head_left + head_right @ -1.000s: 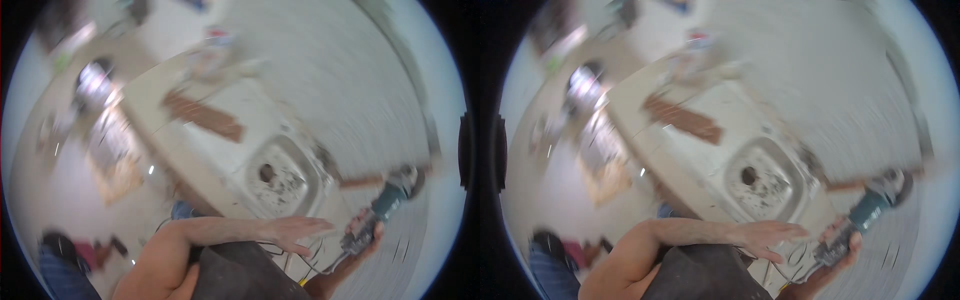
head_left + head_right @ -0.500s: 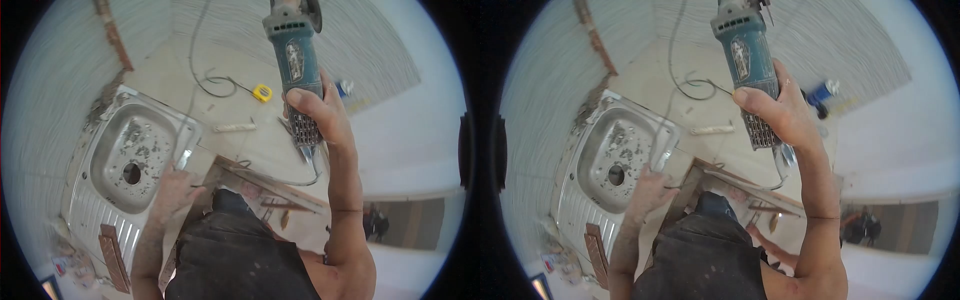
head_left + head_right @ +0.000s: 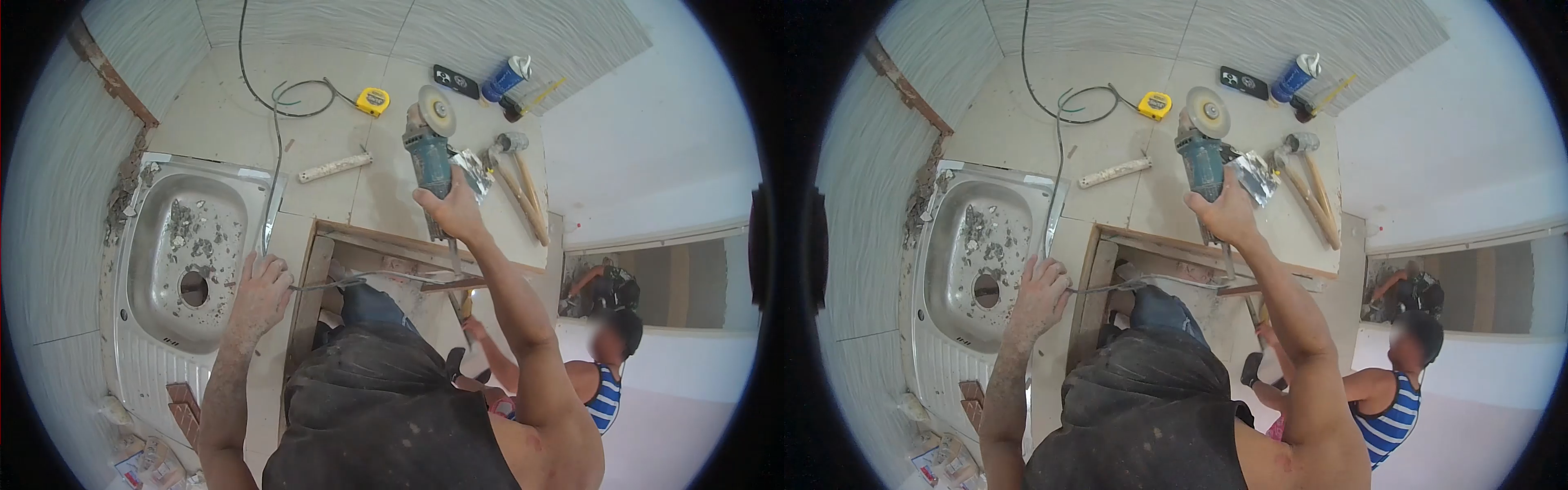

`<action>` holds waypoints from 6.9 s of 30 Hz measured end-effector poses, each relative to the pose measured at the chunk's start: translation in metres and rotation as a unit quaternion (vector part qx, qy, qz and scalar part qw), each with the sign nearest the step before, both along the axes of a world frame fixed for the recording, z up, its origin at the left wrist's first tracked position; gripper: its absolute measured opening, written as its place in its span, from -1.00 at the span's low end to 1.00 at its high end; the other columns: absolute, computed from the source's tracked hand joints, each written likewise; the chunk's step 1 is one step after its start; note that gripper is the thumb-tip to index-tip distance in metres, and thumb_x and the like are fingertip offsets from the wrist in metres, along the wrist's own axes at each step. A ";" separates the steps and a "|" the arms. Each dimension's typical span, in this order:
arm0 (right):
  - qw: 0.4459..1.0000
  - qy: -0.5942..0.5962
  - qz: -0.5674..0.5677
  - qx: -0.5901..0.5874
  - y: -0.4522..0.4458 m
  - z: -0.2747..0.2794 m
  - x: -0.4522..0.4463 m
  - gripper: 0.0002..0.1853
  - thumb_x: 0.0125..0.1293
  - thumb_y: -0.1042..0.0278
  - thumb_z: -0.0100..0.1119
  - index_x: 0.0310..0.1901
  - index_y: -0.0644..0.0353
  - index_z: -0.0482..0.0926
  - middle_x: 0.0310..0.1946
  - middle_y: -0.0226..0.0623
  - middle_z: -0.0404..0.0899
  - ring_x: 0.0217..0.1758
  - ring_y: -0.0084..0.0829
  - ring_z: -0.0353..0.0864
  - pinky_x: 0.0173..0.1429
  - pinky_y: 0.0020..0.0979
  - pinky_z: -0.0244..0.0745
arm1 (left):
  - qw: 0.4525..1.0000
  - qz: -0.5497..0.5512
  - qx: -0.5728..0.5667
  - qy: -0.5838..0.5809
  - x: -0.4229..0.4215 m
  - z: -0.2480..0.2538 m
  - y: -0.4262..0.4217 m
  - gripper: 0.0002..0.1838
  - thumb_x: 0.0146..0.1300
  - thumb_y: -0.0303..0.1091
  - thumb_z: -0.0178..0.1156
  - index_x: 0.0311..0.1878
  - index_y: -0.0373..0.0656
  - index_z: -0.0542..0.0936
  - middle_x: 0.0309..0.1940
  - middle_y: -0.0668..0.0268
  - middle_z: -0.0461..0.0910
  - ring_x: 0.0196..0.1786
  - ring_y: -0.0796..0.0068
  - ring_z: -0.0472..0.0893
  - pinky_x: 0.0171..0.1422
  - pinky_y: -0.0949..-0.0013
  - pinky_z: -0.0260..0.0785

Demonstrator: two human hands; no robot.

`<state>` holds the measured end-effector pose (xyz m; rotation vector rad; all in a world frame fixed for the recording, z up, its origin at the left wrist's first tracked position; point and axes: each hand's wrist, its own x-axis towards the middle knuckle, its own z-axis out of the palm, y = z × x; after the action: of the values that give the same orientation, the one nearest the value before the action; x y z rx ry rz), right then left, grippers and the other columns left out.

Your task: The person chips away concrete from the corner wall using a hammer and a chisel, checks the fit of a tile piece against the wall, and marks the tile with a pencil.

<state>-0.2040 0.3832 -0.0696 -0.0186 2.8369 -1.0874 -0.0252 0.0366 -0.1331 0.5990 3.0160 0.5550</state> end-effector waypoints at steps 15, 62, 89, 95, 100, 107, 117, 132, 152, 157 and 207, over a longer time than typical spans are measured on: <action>0.998 -0.024 -0.046 0.030 -0.031 -0.064 -0.059 -0.19 0.09 -0.05 0.36 0.23 0.39 0.34 -0.01 0.26 0.64 0.13 0.20 0.64 0.25 0.02 0.49 | 0.996 0.066 0.050 -0.013 0.005 -0.015 0.014 -0.82 0.20 -0.40 0.31 -0.15 -0.17 0.56 0.04 0.18 0.50 0.34 0.11 0.41 0.58 -0.17 0.08; 0.989 -0.035 -0.097 0.101 -0.041 -0.085 -0.160 -0.19 0.12 0.02 0.38 0.23 0.45 0.26 0.11 0.17 0.54 0.20 0.05 0.62 0.25 -0.06 0.57 | 0.997 0.062 -0.053 0.011 -0.277 -0.043 0.120 -0.31 0.31 -0.34 0.17 0.53 0.08 0.31 0.15 0.08 0.50 0.23 0.09 0.52 0.30 -0.07 0.38; 0.997 0.010 -0.042 0.058 -0.029 -0.084 -0.145 -0.10 0.12 -0.10 0.30 0.36 0.43 0.33 0.25 0.31 0.49 0.35 0.22 0.49 0.42 0.01 0.38 | 0.643 0.262 0.720 0.009 -0.121 0.090 0.072 -0.44 0.60 -0.31 0.00 0.55 -0.18 0.13 0.25 0.14 0.46 -0.12 0.46 0.56 -0.12 0.35 0.48; 0.993 0.071 -0.030 0.086 -0.021 -0.117 -0.135 -0.08 0.15 -0.10 0.31 0.35 0.51 0.30 0.21 0.38 0.51 0.31 0.24 0.51 0.41 0.01 0.39 | 0.481 0.304 0.816 -0.104 -0.013 0.056 0.084 -0.55 0.61 -0.24 0.02 0.46 -0.09 0.25 0.05 0.26 0.53 -0.30 0.51 0.52 -0.28 0.40 0.43; 0.995 0.088 0.038 0.005 -0.016 -0.095 -0.108 -0.19 0.23 -0.07 0.31 0.31 0.47 0.39 0.17 0.29 0.57 0.29 0.18 0.56 0.40 -0.03 0.40 | 0.471 0.246 0.818 -0.221 0.027 0.059 0.085 -0.61 0.62 -0.16 -0.01 0.39 -0.05 0.30 -0.15 0.29 0.54 -0.34 0.52 0.50 -0.32 0.37 0.43; 0.957 0.205 -0.126 0.162 0.101 -0.074 -0.073 -0.48 0.41 0.02 0.13 0.18 0.31 0.54 0.06 0.08 0.61 0.16 0.10 0.58 0.26 -0.01 0.46 | 0.451 0.252 0.854 -0.060 0.074 0.065 0.072 -0.45 0.65 0.05 -0.11 0.54 0.06 0.14 -0.35 0.28 0.50 -0.55 0.47 0.49 -0.53 0.35 0.41; 0.938 0.083 -0.137 0.308 0.207 -0.089 -0.052 -0.48 0.34 0.12 0.10 0.26 0.22 0.57 0.22 0.18 0.58 0.32 0.17 0.53 0.39 0.03 0.42 | 0.525 0.371 0.765 0.044 0.113 0.074 -0.008 -0.55 0.62 -0.04 -0.08 0.35 -0.15 0.39 -0.37 0.34 0.49 -0.50 0.59 0.44 -0.48 0.48 0.32; 0.933 0.084 -0.069 0.343 0.260 -0.144 -0.069 -0.60 0.38 0.06 0.16 -0.03 0.29 0.51 -0.21 0.01 0.66 -0.14 0.03 0.71 -0.03 -0.04 0.61 | 0.613 0.418 0.653 0.152 0.106 0.076 -0.059 -0.49 0.66 -0.16 -0.13 0.48 -0.28 0.27 -0.31 0.35 0.46 -0.40 0.62 0.47 -0.34 0.46 0.39; 0.805 0.074 0.066 -0.585 -0.157 0.174 -0.112 -0.51 0.56 -0.30 -0.08 0.08 0.00 0.41 -0.48 -0.48 0.36 -0.65 -0.57 0.28 -0.59 -0.48 0.25 | 0.561 0.334 0.733 0.190 -0.179 0.184 -0.257 -0.56 0.65 0.06 -0.13 0.24 -0.10 0.42 -0.44 0.47 0.45 -0.51 0.64 0.41 -0.51 0.48 0.32; 0.803 -0.058 0.218 -0.552 -0.264 0.171 -0.127 -0.45 0.53 -0.37 -0.09 0.02 0.05 0.39 -0.50 -0.44 0.36 -0.66 -0.52 0.32 -0.59 -0.44 0.28 | 0.624 0.353 0.660 0.225 -0.241 0.175 -0.296 -0.57 0.62 0.12 -0.09 0.10 -0.06 0.46 -0.47 0.47 0.41 -0.57 0.66 0.38 -0.56 0.47 0.30; 0.747 0.328 0.543 -0.201 -0.513 0.108 -0.202 -0.65 0.48 0.12 0.14 0.05 0.24 0.49 -0.33 0.05 0.67 -0.33 0.14 0.69 -0.25 -0.02 0.56 | 0.677 0.282 0.631 0.253 -0.322 0.066 -0.420 -0.46 0.68 -0.05 -0.17 0.39 -0.33 0.41 0.06 0.16 0.57 0.11 0.35 0.54 0.24 0.35 0.39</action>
<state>-0.4056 -0.1303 0.0380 -2.1057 2.1046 -1.4000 -0.3473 -0.3838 -0.0669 -0.4043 2.6111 2.9835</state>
